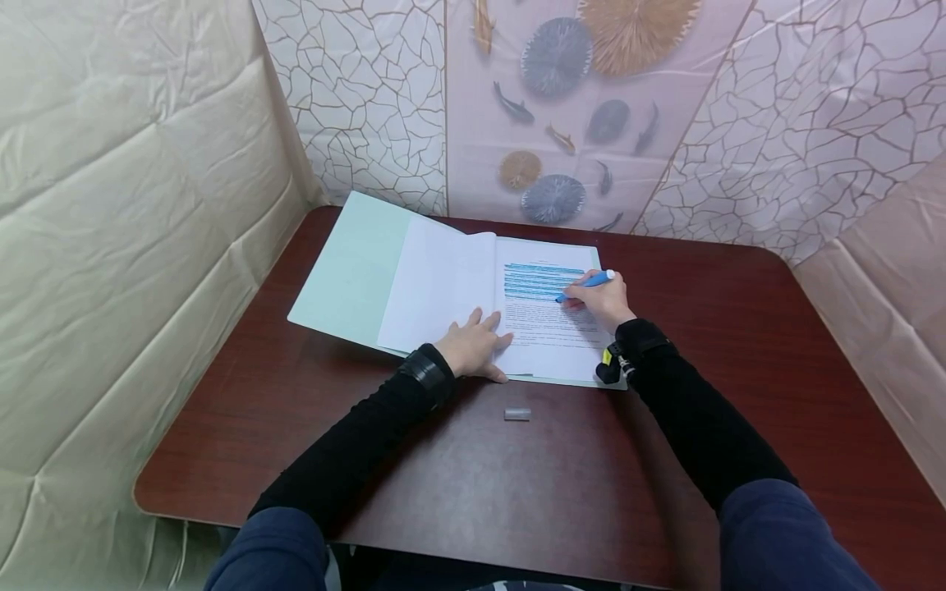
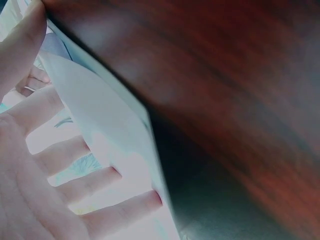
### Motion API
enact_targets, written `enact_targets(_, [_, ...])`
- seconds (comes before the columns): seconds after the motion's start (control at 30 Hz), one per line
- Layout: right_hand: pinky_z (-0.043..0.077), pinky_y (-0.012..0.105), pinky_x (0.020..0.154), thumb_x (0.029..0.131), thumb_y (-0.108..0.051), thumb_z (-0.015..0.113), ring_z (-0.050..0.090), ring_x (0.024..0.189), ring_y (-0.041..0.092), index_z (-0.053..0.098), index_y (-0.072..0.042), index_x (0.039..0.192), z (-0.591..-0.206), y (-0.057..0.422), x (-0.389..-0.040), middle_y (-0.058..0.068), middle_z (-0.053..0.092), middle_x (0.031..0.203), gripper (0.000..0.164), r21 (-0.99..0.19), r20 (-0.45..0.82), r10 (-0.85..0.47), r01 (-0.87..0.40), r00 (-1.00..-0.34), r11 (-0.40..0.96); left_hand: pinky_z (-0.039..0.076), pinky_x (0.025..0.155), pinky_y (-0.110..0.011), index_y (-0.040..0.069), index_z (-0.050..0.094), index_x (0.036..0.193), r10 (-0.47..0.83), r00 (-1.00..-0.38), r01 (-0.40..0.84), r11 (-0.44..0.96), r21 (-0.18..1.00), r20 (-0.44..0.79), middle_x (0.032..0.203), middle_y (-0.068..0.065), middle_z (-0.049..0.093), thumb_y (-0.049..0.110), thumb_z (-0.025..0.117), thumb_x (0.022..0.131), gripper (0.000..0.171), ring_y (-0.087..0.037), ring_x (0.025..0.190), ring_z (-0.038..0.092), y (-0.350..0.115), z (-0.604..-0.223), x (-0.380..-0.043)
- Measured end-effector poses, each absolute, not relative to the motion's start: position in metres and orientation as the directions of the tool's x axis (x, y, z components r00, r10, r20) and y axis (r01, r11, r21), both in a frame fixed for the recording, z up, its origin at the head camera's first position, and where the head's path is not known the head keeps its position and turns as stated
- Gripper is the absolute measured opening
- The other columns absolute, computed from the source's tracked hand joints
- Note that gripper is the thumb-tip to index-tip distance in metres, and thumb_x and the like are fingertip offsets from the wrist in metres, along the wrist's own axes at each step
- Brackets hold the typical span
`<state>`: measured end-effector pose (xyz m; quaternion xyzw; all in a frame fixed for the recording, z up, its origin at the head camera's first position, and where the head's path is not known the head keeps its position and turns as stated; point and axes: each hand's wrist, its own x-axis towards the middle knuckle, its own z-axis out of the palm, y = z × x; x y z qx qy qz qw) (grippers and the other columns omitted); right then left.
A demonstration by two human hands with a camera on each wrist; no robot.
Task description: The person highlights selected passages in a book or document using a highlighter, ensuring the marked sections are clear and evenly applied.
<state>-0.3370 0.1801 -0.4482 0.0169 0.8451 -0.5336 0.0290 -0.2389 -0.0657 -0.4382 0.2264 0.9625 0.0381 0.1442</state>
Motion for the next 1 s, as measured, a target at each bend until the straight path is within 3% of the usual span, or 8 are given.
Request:
enact_targets(0.6, [0.058, 0.031, 0.081, 0.086, -0.017, 0.072, 0.075, 0.074, 0.017, 0.062, 0.000, 0.093, -0.4493, 0.1841, -0.3374, 0.008, 0.076, 0.083, 0.021, -0.893, -0.068, 0.023, 0.071, -0.997, 0.445, 0.027, 0.112, -0.063, 0.026, 0.036, 0.149, 0.446, -0.854, 0.424, 0.895, 0.139, -0.267, 0.163, -0.011, 0.013, 0.053, 0.070, 0.081, 0.081, -0.039, 0.150, 0.008, -0.0652, -0.4398, -0.2378])
enact_targets(0.8, [0.056, 0.035, 0.088, 0.086, -0.017, 0.072, 0.075, 0.075, 0.018, 0.062, 0.000, 0.094, -0.4494, 0.1846, -0.3372, 0.012, 0.076, 0.088, 0.021, -0.890, -0.065, 0.021, 0.067, -0.998, 0.450, 0.027, 0.112, -0.063, 0.026, 0.036, 0.149, 0.444, -0.854, 0.423, 0.896, 0.135, -0.270, 0.163, -0.011, 0.013, 0.053, 0.070, 0.082, 0.080, -0.039, 0.150, 0.009, -0.0650, -0.4386, -0.2374])
enact_targets(1.0, [0.057, 0.035, 0.083, 0.086, -0.016, 0.072, 0.075, 0.079, 0.022, 0.061, 0.000, 0.092, -0.4497, 0.1845, -0.3378, 0.016, 0.075, 0.093, 0.021, -0.895, -0.055, 0.026, 0.061, -0.998, 0.442, 0.027, 0.112, -0.063, 0.026, 0.036, 0.149, 0.444, -0.855, 0.423, 0.896, 0.134, -0.269, 0.163, -0.011, 0.013, 0.053, 0.070, 0.082, 0.080, -0.039, 0.150, 0.009, -0.0649, -0.4374, -0.2362])
